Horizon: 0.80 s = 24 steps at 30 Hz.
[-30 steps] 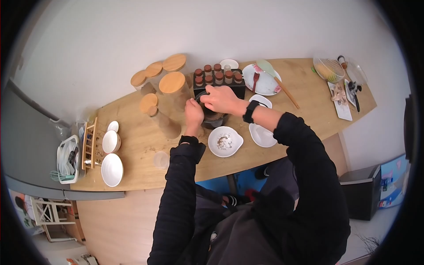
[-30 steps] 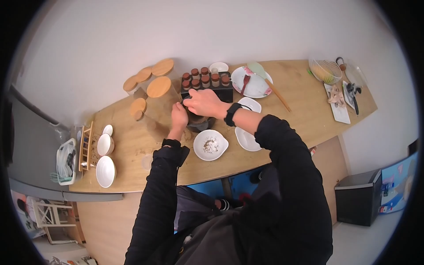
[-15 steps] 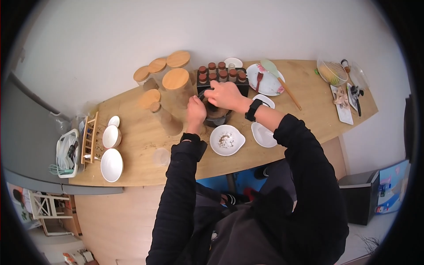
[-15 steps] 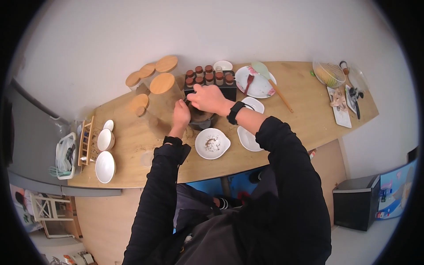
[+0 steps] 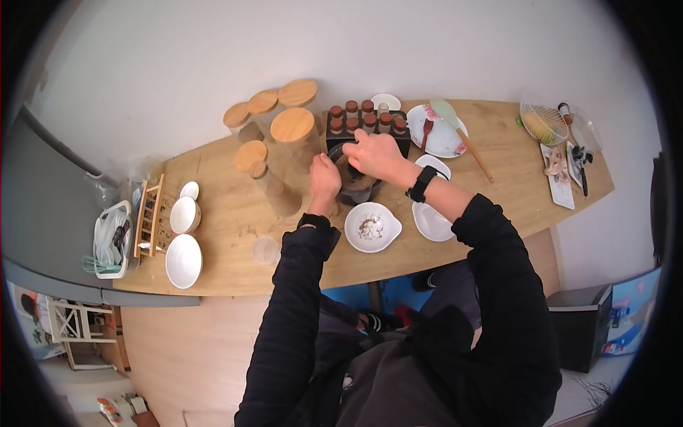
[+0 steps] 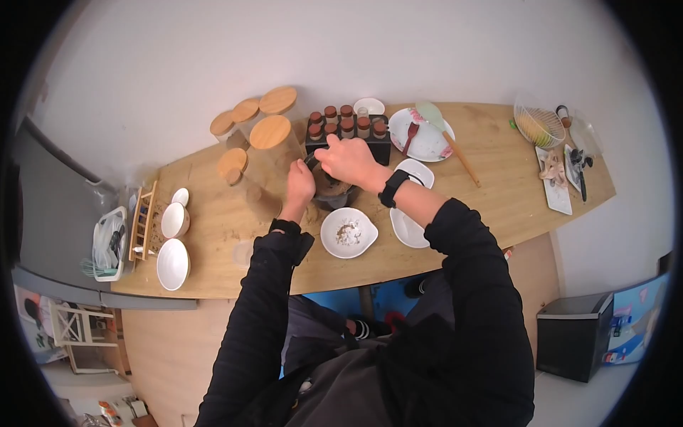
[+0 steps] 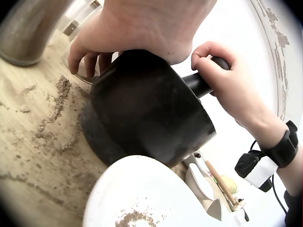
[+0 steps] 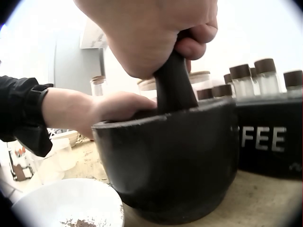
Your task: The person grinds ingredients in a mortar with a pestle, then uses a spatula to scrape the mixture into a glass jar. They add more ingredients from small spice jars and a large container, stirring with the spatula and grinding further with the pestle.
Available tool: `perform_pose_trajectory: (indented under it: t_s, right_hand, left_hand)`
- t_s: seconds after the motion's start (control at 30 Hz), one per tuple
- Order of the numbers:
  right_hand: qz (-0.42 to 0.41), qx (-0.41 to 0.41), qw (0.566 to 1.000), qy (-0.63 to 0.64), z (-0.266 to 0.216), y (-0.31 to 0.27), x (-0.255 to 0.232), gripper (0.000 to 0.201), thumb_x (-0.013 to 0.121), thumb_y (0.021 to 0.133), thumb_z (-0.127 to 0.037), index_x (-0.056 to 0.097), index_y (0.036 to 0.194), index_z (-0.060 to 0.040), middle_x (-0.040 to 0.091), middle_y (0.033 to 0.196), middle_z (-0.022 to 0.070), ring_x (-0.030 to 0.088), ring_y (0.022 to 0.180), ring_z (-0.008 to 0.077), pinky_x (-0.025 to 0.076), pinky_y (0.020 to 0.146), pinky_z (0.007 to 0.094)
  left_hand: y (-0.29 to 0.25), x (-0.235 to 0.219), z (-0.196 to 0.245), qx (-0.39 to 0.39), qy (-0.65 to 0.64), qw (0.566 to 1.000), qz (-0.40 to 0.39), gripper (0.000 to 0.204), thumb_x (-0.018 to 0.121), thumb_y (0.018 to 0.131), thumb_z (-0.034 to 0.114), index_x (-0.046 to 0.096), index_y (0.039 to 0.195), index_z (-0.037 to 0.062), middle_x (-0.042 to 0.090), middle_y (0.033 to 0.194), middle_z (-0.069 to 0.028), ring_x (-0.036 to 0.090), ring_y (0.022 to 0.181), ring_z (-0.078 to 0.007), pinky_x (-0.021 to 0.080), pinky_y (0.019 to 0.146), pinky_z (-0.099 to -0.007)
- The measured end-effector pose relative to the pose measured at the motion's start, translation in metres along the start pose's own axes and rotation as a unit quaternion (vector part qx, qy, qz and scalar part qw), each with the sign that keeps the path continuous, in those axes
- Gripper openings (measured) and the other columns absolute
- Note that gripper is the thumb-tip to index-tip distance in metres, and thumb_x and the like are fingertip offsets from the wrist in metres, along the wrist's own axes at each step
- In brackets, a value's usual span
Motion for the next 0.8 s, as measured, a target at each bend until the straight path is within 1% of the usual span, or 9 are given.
perform_pose_trajectory:
  t_s: [0.07,0.17,0.3,0.4,0.47,0.63,0.67,0.73,0.8]
  right_hand:
    - [-0.02,0.011,1.0,0.011,-0.001,-0.002,0.001,0.005,0.063,0.075,-0.021,0.061,0.075,-0.0166,0.053,0.077,0.0086,0.057,0.054,0.0246,0.043,0.044,0.0374]
    - [0.034,0.038,0.996,0.079,-0.002,0.002,0.008,0.005,0.063,0.074,-0.02,0.061,0.075,-0.0161,0.053,0.076,0.0087,0.056,0.052,0.0255,0.043,0.044,0.038]
    - [0.028,-0.02,0.999,0.029,0.0,0.012,0.005,0.007,0.064,0.073,-0.02,0.061,0.075,-0.0135,0.054,0.074,0.012,0.058,0.054,0.0262,0.045,0.046,0.0384]
    - [-0.035,0.013,0.999,-0.002,0.001,0.009,0.001,0.004,0.063,0.075,-0.019,0.062,0.076,-0.0151,0.053,0.075,0.0098,0.059,0.056,0.0255,0.045,0.047,0.0381]
    - [-0.032,0.023,0.999,0.02,-0.002,0.007,0.004,0.004,0.063,0.075,-0.019,0.062,0.076,-0.0149,0.053,0.075,0.0104,0.059,0.057,0.0258,0.045,0.047,0.0381]
    - [0.006,0.053,0.998,0.037,-0.001,0.009,0.009,0.006,0.062,0.077,-0.021,0.062,0.079,-0.0151,0.053,0.075,0.0094,0.06,0.06,0.0255,0.046,0.05,0.038]
    - [-0.001,0.055,0.998,0.038,0.0,0.008,0.009,0.006,0.062,0.077,-0.021,0.062,0.079,-0.0153,0.053,0.075,0.0089,0.06,0.06,0.0253,0.046,0.051,0.038]
    - [-0.015,0.061,0.997,0.041,0.002,0.008,0.006,0.006,0.062,0.077,-0.021,0.062,0.08,-0.0155,0.053,0.076,0.008,0.06,0.061,0.0249,0.047,0.051,0.0379]
    - [0.013,0.078,0.996,0.042,0.005,0.009,-0.002,0.005,0.062,0.078,-0.02,0.062,0.08,-0.0156,0.054,0.077,0.0076,0.06,0.062,0.0249,0.047,0.051,0.0378]
  left_hand:
    - [0.0,0.003,0.0,0.006,-0.03,1.0,0.006,0.045,0.027,0.098,0.035,0.053,0.114,0.0025,0.058,0.113,-0.0239,0.055,0.105,-0.0422,0.043,0.088,-0.0495]
    - [-0.007,-0.004,0.007,-0.012,-0.006,1.0,-0.002,0.045,0.026,0.098,0.035,0.053,0.114,0.0023,0.058,0.113,-0.0243,0.054,0.105,-0.0426,0.043,0.088,-0.0494]
    - [-0.003,-0.001,0.003,0.003,-0.004,1.0,0.002,0.046,0.026,0.098,0.035,0.052,0.115,0.0022,0.058,0.113,-0.0248,0.054,0.105,-0.043,0.043,0.088,-0.0492]
    - [-0.002,0.0,0.001,0.006,-0.027,1.0,-0.01,0.046,0.026,0.098,0.035,0.052,0.117,0.0014,0.057,0.115,-0.0255,0.053,0.107,-0.0431,0.042,0.09,-0.0486]
    - [-0.002,-0.001,0.001,0.004,-0.046,0.999,-0.021,0.047,0.026,0.098,0.035,0.051,0.118,0.0005,0.057,0.116,-0.0262,0.053,0.108,-0.043,0.042,0.091,-0.0476]
    - [0.002,0.003,-0.005,0.038,-0.13,0.991,-0.022,0.047,0.028,0.098,0.035,0.05,0.121,-0.0008,0.057,0.116,-0.0264,0.052,0.111,-0.0405,0.04,0.094,-0.0435]
    - [0.003,0.003,-0.006,0.042,-0.145,0.988,-0.027,0.047,0.028,0.098,0.035,0.05,0.121,-0.0009,0.057,0.116,-0.0262,0.052,0.112,-0.04,0.04,0.094,-0.0427]
    - [0.005,0.004,-0.009,0.025,-0.152,0.987,-0.047,0.048,0.028,0.098,0.035,0.049,0.122,-0.0009,0.056,0.117,-0.0258,0.051,0.113,-0.0396,0.039,0.095,-0.0419]
    - [0.009,0.006,-0.012,0.013,-0.16,0.985,-0.07,0.049,0.028,0.098,0.036,0.049,0.123,-0.0009,0.056,0.119,-0.0257,0.051,0.115,-0.0394,0.039,0.096,-0.0415]
Point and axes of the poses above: each hand's wrist, its own y-axis towards the middle knuckle, its own x-axis out of the palm, z = x × y, the point moved 5 cm from there along y, towards the middle knuckle
